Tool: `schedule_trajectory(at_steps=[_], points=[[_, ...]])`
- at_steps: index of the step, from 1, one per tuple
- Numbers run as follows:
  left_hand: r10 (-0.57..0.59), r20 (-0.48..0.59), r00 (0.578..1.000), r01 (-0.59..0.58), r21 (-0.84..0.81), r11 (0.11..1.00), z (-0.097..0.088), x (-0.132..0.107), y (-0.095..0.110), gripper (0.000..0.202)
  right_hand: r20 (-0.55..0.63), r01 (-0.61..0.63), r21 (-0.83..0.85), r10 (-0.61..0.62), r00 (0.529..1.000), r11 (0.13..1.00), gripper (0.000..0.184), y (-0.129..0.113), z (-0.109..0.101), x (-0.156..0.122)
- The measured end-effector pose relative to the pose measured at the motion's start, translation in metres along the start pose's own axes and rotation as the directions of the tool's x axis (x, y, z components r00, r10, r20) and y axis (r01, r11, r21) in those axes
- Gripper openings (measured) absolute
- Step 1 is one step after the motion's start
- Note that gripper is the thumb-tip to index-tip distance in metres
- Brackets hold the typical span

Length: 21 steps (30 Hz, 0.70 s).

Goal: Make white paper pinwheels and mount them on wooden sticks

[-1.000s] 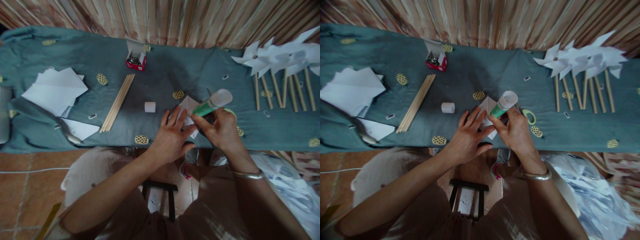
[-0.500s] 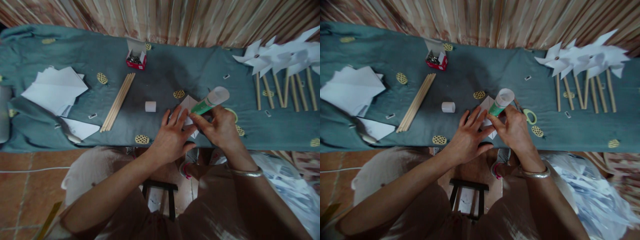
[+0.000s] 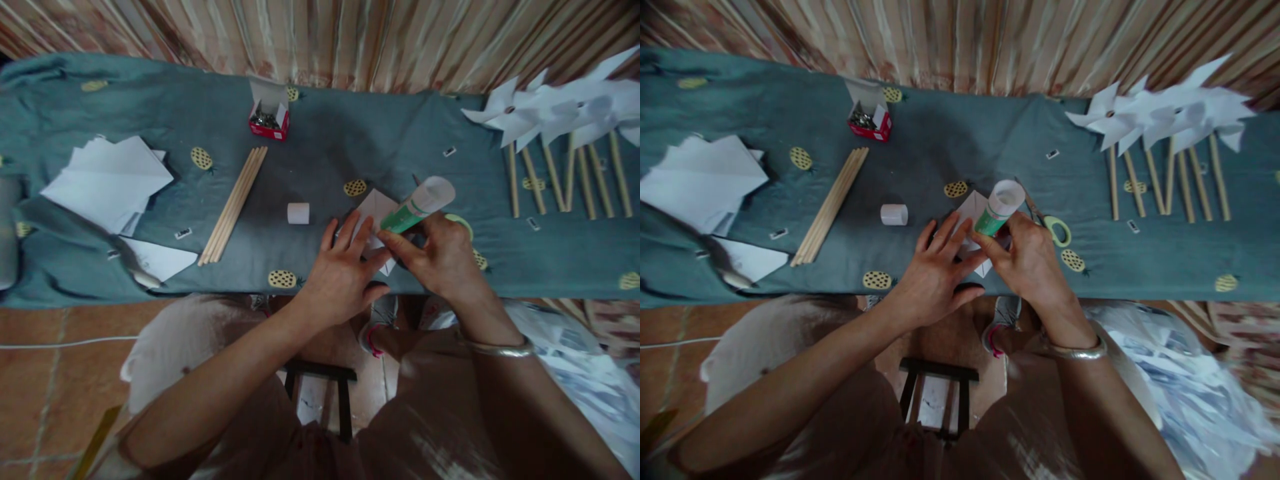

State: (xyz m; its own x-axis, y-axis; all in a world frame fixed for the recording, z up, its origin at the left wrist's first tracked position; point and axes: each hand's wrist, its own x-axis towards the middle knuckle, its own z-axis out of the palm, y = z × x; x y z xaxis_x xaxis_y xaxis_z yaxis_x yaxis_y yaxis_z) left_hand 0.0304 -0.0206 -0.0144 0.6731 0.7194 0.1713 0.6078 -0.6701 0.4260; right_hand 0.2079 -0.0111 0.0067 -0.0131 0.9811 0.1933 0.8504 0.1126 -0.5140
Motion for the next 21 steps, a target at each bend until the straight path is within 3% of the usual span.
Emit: schedule_trajectory(at_steps=[10, 14, 17, 21], points=[[-0.004, 0.005, 1.000, 0.003, 0.030, 1.000, 0.000, 0.001, 0.000, 0.056, -0.063, -0.047, -0.014, 0.046, 0.997, 0.999, 0.026, 0.004, 0.000, 0.000], [-0.008, 0.004, 1.000, 0.008, 0.035, 0.999, 0.001, 0.001, 0.000, 0.055, -0.156, -0.138, 0.227, 0.176, 0.972, 0.964, 0.023, 0.009, 0.002, 0.009], [0.000, 0.006, 1.000, -0.001, 0.046, 0.999, 0.001, 0.001, 0.000, 0.056, -0.193, -0.147, 0.494, 0.273, 0.943, 0.857, 0.022, 0.015, 0.003, 0.018], [0.037, -0.034, 0.999, -0.037, 0.023, 0.999, -0.004, 0.001, -0.003, 0.062, -0.138, -0.154, 0.699, 0.344, 0.929, 0.698, 0.025, 0.018, 0.004, 0.025]])
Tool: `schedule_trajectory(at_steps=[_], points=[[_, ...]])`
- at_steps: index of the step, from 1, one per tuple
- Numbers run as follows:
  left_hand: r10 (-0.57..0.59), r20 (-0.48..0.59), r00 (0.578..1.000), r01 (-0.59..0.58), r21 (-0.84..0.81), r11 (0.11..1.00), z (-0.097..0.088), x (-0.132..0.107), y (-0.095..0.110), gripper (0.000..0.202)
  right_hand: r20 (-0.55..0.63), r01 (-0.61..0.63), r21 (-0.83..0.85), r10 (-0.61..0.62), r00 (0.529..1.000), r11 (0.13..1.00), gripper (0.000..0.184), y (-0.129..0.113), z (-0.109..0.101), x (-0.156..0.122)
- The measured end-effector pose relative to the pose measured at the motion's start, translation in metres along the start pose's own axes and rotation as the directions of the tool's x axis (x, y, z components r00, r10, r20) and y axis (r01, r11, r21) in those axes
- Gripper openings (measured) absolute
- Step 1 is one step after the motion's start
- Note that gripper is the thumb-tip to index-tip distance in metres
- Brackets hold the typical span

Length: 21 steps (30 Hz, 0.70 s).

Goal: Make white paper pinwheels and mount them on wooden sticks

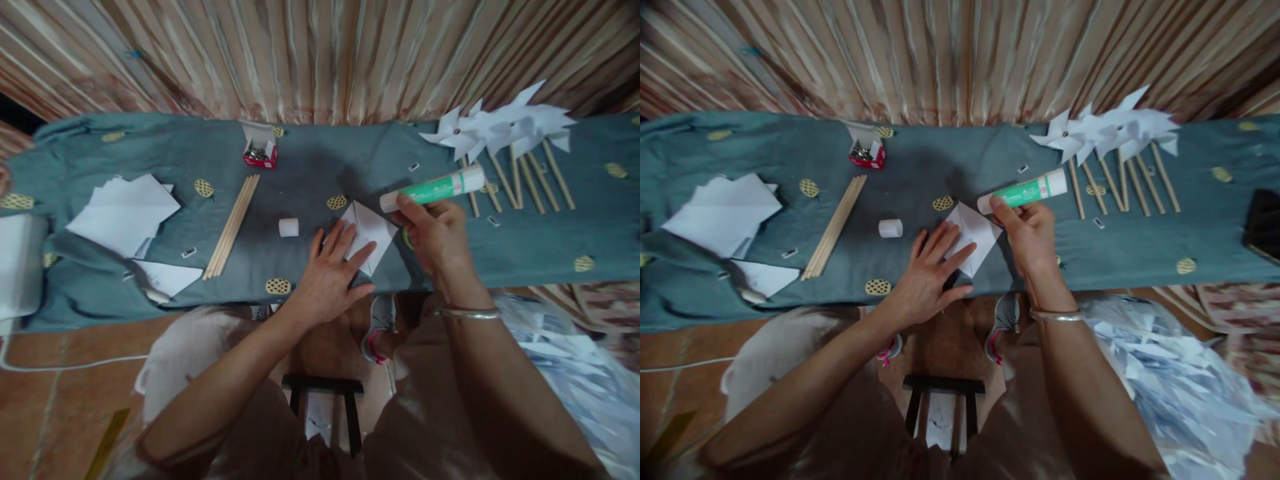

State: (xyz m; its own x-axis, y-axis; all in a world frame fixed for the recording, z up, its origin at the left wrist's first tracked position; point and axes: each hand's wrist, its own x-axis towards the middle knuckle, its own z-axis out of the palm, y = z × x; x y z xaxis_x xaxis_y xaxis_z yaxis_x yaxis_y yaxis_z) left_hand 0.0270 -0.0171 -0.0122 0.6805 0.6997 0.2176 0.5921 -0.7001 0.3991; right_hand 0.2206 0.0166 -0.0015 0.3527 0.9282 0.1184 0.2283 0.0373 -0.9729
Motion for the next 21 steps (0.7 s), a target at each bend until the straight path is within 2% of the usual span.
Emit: schedule_trajectory(at_steps=[4, 6, 9, 12, 17, 21], points=[[-0.009, -0.185, 0.983, 0.003, -0.033, 0.999, -0.019, -0.004, -0.021, 0.053, 0.019, -0.112, 0.298, 0.112, 0.994, 0.948, 0.027, -0.006, 0.004, -0.001], [-0.117, -0.262, 0.958, 0.115, -0.023, 0.993, -0.030, -0.009, -0.038, 0.051, 0.011, -0.156, 0.434, 0.168, 0.986, 0.887, 0.027, -0.010, 0.006, -0.002], [-0.270, -0.286, 0.919, 0.278, -0.012, 0.960, -0.041, -0.018, -0.064, 0.055, 0.026, -0.202, 0.546, 0.225, 0.974, 0.813, 0.028, -0.013, 0.009, -0.002], [-0.311, -0.253, 0.916, 0.317, -0.020, 0.948, -0.044, -0.024, -0.080, 0.048, 0.085, -0.258, 0.575, 0.257, 0.963, 0.776, 0.028, -0.015, 0.010, -0.003], [-0.324, -0.284, 0.903, 0.318, -0.068, 0.946, -0.042, -0.022, -0.080, 0.033, 0.175, -0.335, 0.594, 0.289, 0.941, 0.731, 0.030, -0.020, 0.020, -0.010], [-0.395, -0.304, 0.867, 0.318, -0.273, 0.908, -0.039, -0.017, -0.071, 0.031, 0.271, -0.413, 0.626, 0.312, 0.910, 0.661, 0.030, -0.025, 0.033, -0.019]])
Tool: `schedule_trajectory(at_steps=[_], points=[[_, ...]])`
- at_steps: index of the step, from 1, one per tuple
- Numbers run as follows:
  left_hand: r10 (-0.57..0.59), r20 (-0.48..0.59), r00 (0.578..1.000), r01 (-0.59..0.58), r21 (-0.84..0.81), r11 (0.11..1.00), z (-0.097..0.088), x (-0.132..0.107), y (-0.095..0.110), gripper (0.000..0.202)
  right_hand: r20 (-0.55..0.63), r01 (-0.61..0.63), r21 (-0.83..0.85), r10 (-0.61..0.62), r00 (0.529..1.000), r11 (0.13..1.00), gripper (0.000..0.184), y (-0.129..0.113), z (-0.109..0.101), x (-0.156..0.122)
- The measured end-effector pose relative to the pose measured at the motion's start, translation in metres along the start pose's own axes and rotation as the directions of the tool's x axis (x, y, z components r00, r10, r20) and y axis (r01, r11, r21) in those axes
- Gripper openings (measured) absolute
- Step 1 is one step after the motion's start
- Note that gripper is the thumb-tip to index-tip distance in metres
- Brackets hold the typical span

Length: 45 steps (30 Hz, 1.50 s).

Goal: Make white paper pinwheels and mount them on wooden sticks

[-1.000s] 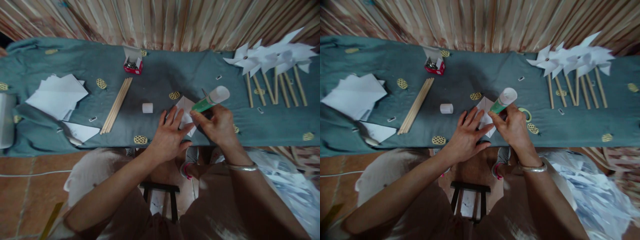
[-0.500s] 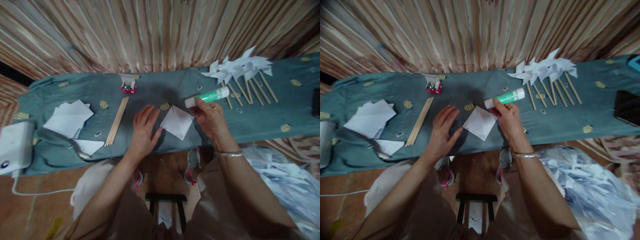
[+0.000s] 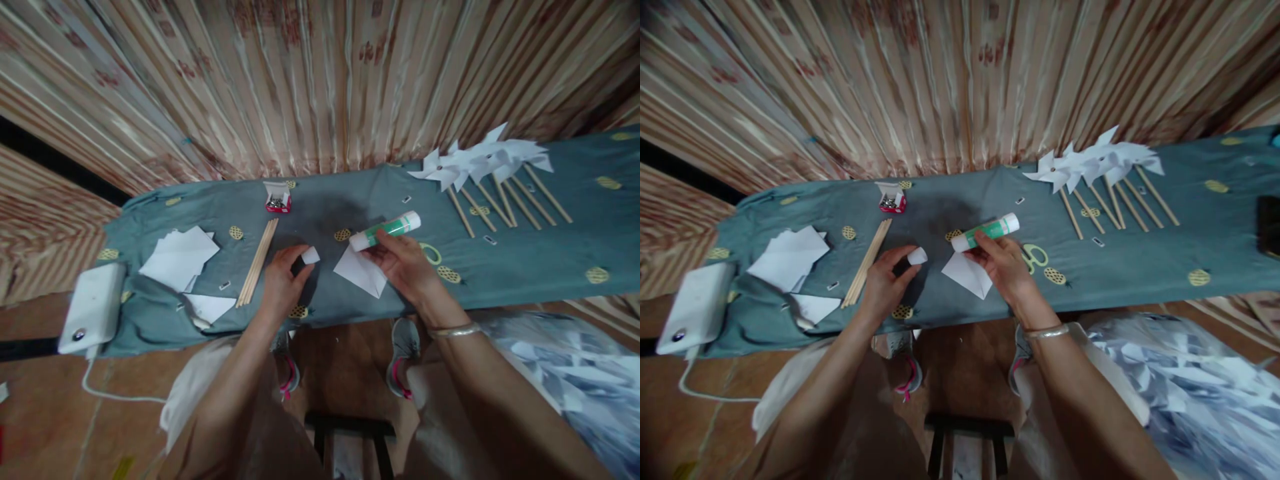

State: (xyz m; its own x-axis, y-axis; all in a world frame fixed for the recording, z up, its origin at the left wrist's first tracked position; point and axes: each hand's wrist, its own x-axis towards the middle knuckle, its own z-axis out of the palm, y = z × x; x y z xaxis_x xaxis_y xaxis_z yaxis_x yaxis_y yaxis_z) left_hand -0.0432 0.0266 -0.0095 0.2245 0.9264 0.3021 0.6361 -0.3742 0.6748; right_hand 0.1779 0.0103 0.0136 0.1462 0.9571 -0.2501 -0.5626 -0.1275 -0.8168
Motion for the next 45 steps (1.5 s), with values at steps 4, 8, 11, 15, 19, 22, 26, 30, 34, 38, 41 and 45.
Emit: schedule_trajectory(at_steps=[4, 8, 11, 15, 19, 22, 26, 30, 34, 38, 41, 45], points=[[-0.100, 0.002, 0.995, 0.097, -0.277, 0.956, 0.007, -0.001, 0.009, 0.033, 0.052, -0.057, 0.015, 0.057, 0.997, 0.998, 0.025, 0.007, 0.008, -0.002], [-0.151, 0.017, 0.988, 0.145, -0.405, 0.903, 0.011, -0.001, 0.015, 0.033, 0.058, -0.080, -0.011, 0.080, 0.995, 0.997, 0.028, 0.013, 0.011, -0.001], [-0.175, 0.015, 0.985, 0.164, -0.426, 0.890, 0.011, 0.000, 0.018, 0.033, 0.064, -0.072, -0.050, 0.075, 0.995, 0.996, 0.029, 0.015, 0.012, 0.000], [-0.185, 0.019, 0.983, 0.174, -0.442, 0.880, 0.010, 0.000, 0.020, 0.034, 0.053, -0.069, -0.061, 0.072, 0.996, 0.996, 0.029, 0.016, 0.014, -0.001], [-0.180, 0.028, 0.983, 0.174, -0.433, 0.884, 0.009, 0.000, 0.021, 0.034, 0.048, -0.070, -0.088, 0.075, 0.996, 0.994, 0.029, 0.017, 0.014, -0.001], [-0.180, 0.023, 0.983, 0.171, -0.439, 0.882, 0.009, 0.000, 0.021, 0.034, 0.043, -0.066, -0.103, 0.070, 0.997, 0.992, 0.030, 0.019, 0.014, -0.001], [-0.168, 0.011, 0.986, 0.156, -0.431, 0.889, 0.008, -0.001, 0.021, 0.034, 0.039, -0.062, -0.109, 0.066, 0.997, 0.992, 0.033, 0.020, 0.015, -0.001], [-0.129, -0.008, 0.992, 0.116, -0.398, 0.910, 0.007, -0.002, 0.020, 0.034, 0.023, -0.074, -0.115, 0.077, 0.997, 0.991, 0.034, 0.019, 0.018, -0.001], [-0.090, -0.031, 0.995, 0.073, -0.351, 0.933, 0.005, -0.002, 0.022, 0.032, 0.016, -0.078, -0.106, 0.080, 0.997, 0.991, 0.035, 0.020, 0.022, -0.002], [-0.074, -0.024, 0.997, 0.063, -0.321, 0.945, 0.003, -0.003, 0.025, 0.030, 0.003, -0.088, -0.107, 0.088, 0.996, 0.990, 0.036, 0.023, 0.025, -0.002], [-0.063, -0.030, 0.998, 0.051, -0.311, 0.949, 0.002, -0.004, 0.025, 0.029, -0.008, -0.108, -0.099, 0.107, 0.994, 0.989, 0.036, 0.026, 0.028, -0.002], [-0.054, -0.037, 0.998, 0.041, -0.300, 0.953, 0.000, -0.006, 0.023, 0.027, 0.003, -0.132, -0.116, 0.133, 0.991, 0.984, 0.038, 0.028, 0.031, -0.002]])
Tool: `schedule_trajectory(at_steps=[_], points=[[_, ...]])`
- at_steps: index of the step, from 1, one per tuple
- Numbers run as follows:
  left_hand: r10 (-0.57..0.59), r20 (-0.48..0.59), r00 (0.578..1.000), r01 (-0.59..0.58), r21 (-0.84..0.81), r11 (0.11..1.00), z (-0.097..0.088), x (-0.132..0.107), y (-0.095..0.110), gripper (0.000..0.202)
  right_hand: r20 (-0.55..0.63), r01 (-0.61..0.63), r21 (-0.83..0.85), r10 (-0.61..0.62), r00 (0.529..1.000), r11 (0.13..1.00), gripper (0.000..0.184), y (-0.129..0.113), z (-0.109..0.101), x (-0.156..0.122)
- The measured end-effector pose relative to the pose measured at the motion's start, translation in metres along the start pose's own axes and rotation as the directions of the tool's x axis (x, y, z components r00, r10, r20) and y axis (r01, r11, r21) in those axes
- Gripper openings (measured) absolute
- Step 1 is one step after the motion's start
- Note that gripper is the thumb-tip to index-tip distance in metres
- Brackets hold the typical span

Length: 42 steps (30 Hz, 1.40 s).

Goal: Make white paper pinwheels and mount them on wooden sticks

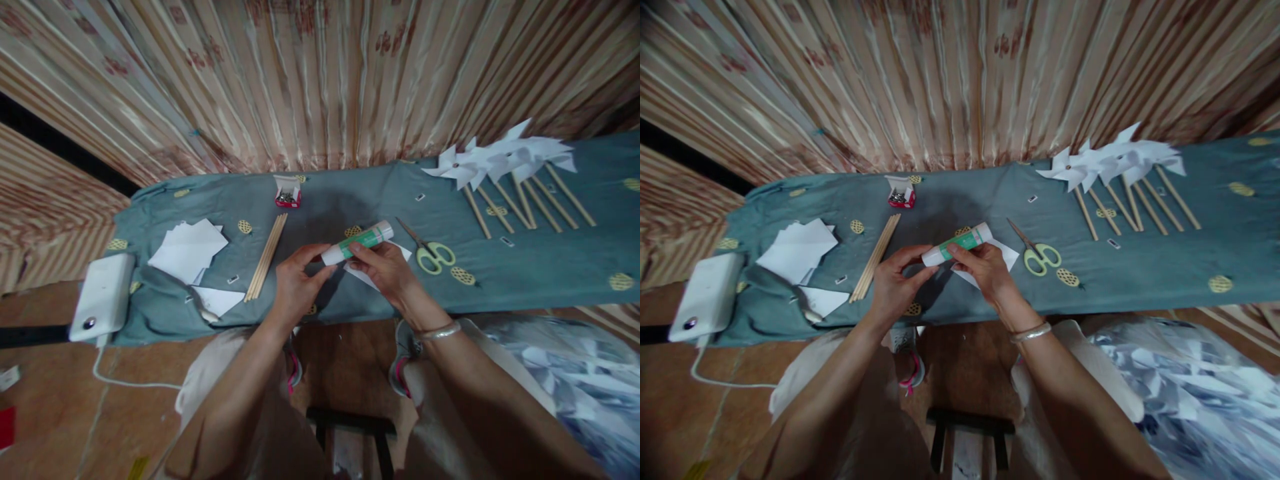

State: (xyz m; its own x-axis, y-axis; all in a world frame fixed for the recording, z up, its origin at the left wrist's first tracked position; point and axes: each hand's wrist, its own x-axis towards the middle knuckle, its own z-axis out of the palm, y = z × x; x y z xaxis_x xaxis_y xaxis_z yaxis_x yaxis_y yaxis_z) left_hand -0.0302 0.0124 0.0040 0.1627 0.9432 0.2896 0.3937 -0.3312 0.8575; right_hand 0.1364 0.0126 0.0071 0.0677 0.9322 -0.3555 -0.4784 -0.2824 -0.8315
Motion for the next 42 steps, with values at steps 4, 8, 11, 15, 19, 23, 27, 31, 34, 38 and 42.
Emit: schedule_trajectory(at_steps=[4, 8, 11, 15, 19, 23, 27, 31, 34, 38, 42], points=[[0.006, 0.008, 1.000, -0.006, 0.021, 1.000, -0.003, -0.001, 0.000, 0.029, -0.007, 0.014, -0.017, -0.014, 1.000, 1.000, 0.039, 0.003, 0.002, 0.000], [0.020, 0.021, 1.000, -0.021, 0.037, 0.999, -0.002, -0.002, 0.001, 0.028, 0.033, 0.037, -0.079, -0.034, 0.999, 0.996, 0.036, 0.007, 0.007, -0.002], [0.024, 0.018, 1.000, -0.024, 0.023, 0.999, 0.000, -0.002, 0.000, 0.027, 0.072, 0.070, -0.146, -0.060, 0.996, 0.987, 0.036, 0.010, 0.010, -0.004], [-0.068, -0.020, 0.997, 0.069, 0.041, 0.997, -0.003, 0.001, -0.005, 0.027, 0.091, 0.202, -0.321, -0.182, 0.979, 0.925, 0.032, 0.005, -0.001, -0.003], [-0.096, -0.064, 0.993, 0.107, 0.219, 0.970, -0.019, 0.005, -0.017, 0.028, 0.057, 0.346, -0.543, -0.378, 0.924, 0.765, 0.024, -0.009, -0.035, -0.001], [-0.044, -0.013, 0.999, 0.046, 0.387, 0.921, -0.034, 0.008, -0.031, 0.026, 0.052, 0.360, -0.723, -0.473, 0.880, 0.590, 0.023, -0.020, -0.065, -0.006], [0.132, 0.031, 0.991, -0.129, 0.533, 0.836, -0.036, 0.007, -0.029, 0.032, 0.155, 0.352, -0.871, -0.487, 0.859, 0.343, 0.022, -0.024, -0.076, -0.020], [0.303, 0.163, 0.939, -0.342, 0.540, 0.769, -0.014, 0.001, -0.011, 0.037, 0.312, 0.419, -0.900, -0.493, 0.812, 0.122, 0.025, -0.024, -0.081, -0.031], [0.355, 0.367, 0.860, -0.499, 0.452, 0.739, 0.012, -0.004, 0.000, 0.028, 0.423, 0.499, -0.866, -0.501, 0.755, 0.019, 0.027, -0.020, -0.086, -0.036], [0.407, 0.475, 0.780, -0.597, 0.369, 0.712, 0.034, -0.003, 0.005, 0.024, 0.498, 0.551, -0.835, -0.450, 0.741, -0.017, 0.030, -0.015, -0.090, -0.038], [0.438, 0.501, 0.747, -0.638, 0.353, 0.684, 0.041, 0.003, 0.004, 0.018, 0.516, 0.560, -0.828, -0.417, 0.748, -0.021, 0.031, -0.013, -0.091, -0.039]])
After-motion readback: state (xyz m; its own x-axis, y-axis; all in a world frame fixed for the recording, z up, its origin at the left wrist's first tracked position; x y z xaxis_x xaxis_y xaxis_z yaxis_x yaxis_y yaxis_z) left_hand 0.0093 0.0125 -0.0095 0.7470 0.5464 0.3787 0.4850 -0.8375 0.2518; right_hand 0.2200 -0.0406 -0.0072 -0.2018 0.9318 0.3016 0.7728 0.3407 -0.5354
